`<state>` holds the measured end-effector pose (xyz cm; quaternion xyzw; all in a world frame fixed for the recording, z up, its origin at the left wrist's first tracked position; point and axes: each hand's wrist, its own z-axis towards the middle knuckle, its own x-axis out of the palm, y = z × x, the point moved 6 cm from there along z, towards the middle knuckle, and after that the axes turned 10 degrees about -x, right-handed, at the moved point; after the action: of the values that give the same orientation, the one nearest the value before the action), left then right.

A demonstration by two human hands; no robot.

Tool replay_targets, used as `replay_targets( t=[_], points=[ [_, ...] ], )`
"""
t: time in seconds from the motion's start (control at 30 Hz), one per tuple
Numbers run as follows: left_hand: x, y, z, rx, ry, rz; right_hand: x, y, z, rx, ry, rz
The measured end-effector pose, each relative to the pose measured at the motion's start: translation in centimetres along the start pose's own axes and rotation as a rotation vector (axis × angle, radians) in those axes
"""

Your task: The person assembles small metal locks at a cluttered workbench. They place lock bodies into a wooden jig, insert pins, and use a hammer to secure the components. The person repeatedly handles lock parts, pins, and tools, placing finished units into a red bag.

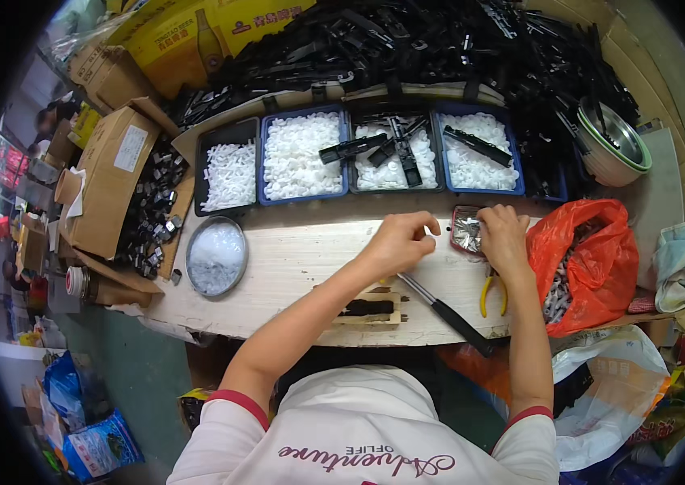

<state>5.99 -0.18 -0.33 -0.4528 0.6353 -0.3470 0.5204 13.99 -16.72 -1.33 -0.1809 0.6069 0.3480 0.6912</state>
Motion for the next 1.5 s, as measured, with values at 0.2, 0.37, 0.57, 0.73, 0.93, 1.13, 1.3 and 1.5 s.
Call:
replay_targets(
  t=[0.2,0.37,0.57,0.73,0.93,1.13,1.3,1.5],
  points=[
    [-2.2,3.4,-6.9,-0.238,0.26,-0.686,-2.1,5.0,-1.0,0.05,-0.193,0.985],
    [-2.5,5.1,-11.1,-0.242,0.306,-0.925,-1.7,13.3,-1.8,-0.099,-0.003,1.364],
    [-3.3,6.4,-12.6,-0.25,0.243,-0.895,-0.2,17.1,-1.9,-0.125,0.064,1.437],
    [-3.8,6.4,-13.0,-0.237,0.189,-0.88,-0.4,17.9,-1.8,-0.146,0.067,1.414],
    [-4.1,6.1,-13.4,-0.224,0.078,-0.789,-0.1,17.9,-1.8,-0.128,0.117,1.368],
    [-4.0,6.4,-13.6,-0.132,-0.103,-0.669,0.2,18.5,-2.3,-0.259,0.045,1.114],
    [-4.1,7.2,-13.9,-0.164,-0.143,-0.747,-1.7,19.2,-3.1,-0.451,-0.207,0.803],
    [-4.4,7.1,-14.2,-0.211,-0.156,-0.747,-2.5,20.4,-3.8,-0.616,-0.293,0.581]
  ],
)
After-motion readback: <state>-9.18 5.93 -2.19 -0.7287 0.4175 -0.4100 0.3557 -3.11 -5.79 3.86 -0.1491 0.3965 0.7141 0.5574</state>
